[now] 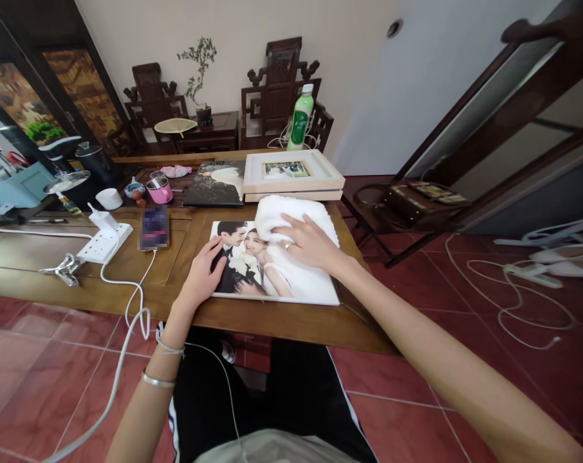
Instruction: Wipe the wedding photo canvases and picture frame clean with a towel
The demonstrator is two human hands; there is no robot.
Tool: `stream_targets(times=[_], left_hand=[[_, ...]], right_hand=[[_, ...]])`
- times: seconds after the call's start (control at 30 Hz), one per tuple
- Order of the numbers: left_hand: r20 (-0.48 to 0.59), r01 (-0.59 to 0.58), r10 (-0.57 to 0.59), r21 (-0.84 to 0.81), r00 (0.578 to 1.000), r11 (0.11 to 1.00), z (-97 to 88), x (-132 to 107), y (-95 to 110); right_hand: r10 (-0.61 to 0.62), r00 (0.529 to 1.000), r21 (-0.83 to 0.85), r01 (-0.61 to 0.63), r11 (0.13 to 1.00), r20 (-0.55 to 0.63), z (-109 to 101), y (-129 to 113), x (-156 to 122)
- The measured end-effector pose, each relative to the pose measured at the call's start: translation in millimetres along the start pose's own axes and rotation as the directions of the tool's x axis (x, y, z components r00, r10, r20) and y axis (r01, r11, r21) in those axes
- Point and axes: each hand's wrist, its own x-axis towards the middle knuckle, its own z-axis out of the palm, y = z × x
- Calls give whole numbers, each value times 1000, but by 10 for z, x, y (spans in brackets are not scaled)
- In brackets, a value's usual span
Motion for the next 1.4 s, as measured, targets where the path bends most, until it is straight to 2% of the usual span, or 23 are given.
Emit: stream_targets(times=[0.1, 0.17, 0.3, 0.47, 0.6, 0.73, 0.87, 1.0, 1.13, 1.27, 1.4], left_hand=[[-2, 4, -4, -2, 1000, 1000, 2, -1, -2], [0, 3, -3, -3, 1000, 1000, 3, -3, 1], [-4, -3, 3, -2, 1000, 1000, 1, -5, 9], [13, 6, -6, -1, 1000, 1000, -16, 0, 31], [10, 11, -11, -7, 1000, 1000, -21, 1, 39], [14, 5, -5, -2, 1000, 1000, -18, 2, 25], [20, 10, -10, 2, 1000, 1000, -18, 7, 18], [15, 3, -3, -2, 1000, 1000, -21, 4, 17], [16, -4, 4, -13, 1000, 1000, -25, 0, 20], [11, 5, -5, -29, 1000, 1000, -23, 2, 21], [8, -3, 3, -21, 1000, 1000, -16, -1, 24]], right_hand=[[21, 1000, -11, -21, 1000, 6, -8, 39, 57], [4, 1000, -8, -4, 1000, 22, -25, -28, -30], [-128, 990, 57, 125, 991, 58, -103, -325, -449], [-275, 948, 166, 250, 954, 157, -283, -754, -1039], [-322, 925, 204, 281, 938, 203, -353, -876, -1199], [-305, 941, 199, 274, 941, 146, -282, -732, -992], [-232, 969, 137, 219, 966, 89, -166, -477, -543], [-141, 986, 65, 135, 989, 94, -86, -219, -62], [-59, 994, 32, 56, 998, 96, -41, -44, 253], [-63, 996, 24, 61, 998, 66, -34, -81, 265], [-146, 987, 44, 143, 989, 61, -63, -344, -78]])
